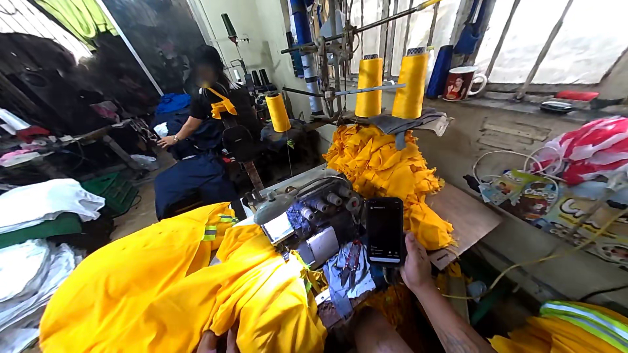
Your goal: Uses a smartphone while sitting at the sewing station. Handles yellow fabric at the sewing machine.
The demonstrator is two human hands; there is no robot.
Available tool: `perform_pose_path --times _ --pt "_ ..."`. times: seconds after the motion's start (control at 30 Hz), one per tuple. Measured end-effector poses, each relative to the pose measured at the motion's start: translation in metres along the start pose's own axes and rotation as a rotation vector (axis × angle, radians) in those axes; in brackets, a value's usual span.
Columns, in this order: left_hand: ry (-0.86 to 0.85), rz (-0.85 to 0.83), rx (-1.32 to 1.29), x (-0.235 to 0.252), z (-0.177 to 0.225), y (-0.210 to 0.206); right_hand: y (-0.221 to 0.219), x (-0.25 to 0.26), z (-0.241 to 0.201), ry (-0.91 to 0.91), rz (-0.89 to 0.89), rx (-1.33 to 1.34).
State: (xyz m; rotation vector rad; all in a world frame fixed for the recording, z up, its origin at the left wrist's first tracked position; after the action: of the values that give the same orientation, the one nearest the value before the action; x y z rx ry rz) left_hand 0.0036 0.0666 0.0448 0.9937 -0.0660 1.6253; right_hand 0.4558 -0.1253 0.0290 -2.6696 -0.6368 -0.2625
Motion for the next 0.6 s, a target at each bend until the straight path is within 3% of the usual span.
perform_pose_path --times 0.6 --pt "-0.006 0.008 0.003 -0.0014 0.002 0.0004 0.0021 -0.0013 -0.0031 0.011 0.019 -0.026"
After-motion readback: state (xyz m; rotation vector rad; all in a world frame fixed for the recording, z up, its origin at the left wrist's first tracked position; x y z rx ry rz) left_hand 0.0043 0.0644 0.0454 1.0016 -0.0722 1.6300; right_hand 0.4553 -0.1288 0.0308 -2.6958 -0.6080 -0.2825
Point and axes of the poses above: each hand's wrist, its own x-axis towards the middle knuckle, its own y-axis out of the back of the hand, z = x × y, the point moved 8 cm from there along x, towards the middle knuckle, and after that the axes turned 5 degrees about z, right-handed, at the moved point
